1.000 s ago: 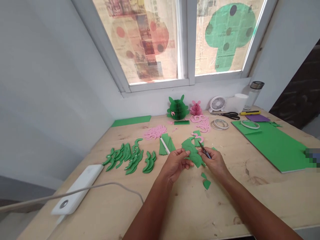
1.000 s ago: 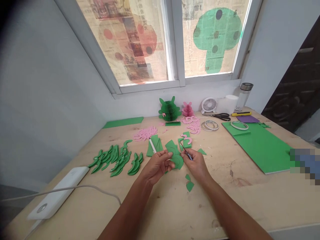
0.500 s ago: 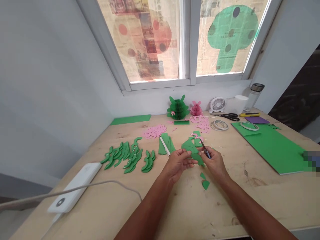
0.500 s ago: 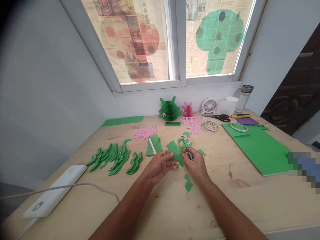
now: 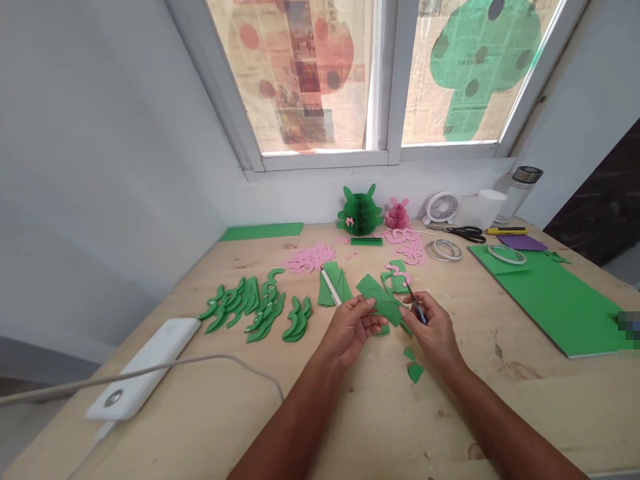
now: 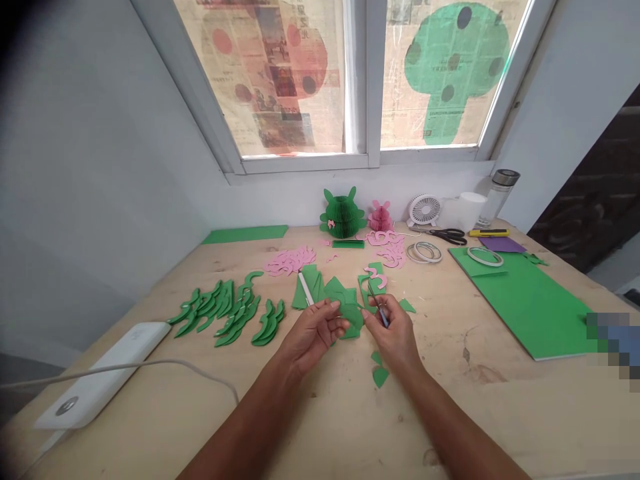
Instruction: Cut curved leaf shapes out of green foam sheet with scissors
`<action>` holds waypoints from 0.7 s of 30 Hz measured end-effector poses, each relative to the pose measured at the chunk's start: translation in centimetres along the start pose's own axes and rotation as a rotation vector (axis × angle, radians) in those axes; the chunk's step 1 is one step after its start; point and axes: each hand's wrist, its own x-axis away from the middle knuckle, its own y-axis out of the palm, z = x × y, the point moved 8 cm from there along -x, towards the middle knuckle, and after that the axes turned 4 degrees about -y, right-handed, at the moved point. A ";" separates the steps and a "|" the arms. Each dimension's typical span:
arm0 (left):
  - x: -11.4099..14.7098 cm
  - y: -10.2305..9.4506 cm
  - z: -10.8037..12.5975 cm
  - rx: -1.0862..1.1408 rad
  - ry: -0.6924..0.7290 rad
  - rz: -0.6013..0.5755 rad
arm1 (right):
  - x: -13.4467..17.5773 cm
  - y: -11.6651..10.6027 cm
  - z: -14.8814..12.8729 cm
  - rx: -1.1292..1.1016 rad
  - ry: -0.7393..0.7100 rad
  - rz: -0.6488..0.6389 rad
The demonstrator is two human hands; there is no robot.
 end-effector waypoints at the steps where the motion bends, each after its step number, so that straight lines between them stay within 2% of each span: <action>1: 0.0 0.0 0.0 0.006 0.003 0.000 | 0.0 0.0 0.0 -0.002 -0.005 0.007; 8: -0.1 -0.9 0.5 0.107 0.061 0.083 | 0.3 -0.6 -0.4 -0.030 -0.024 0.055; 16: -0.1 -1.3 1.0 0.191 0.093 0.117 | 1.0 1.3 -0.6 -0.062 -0.111 -0.156; 21: -0.1 -1.0 0.9 0.189 0.079 0.078 | 0.9 1.9 -0.2 -0.142 -0.089 -0.207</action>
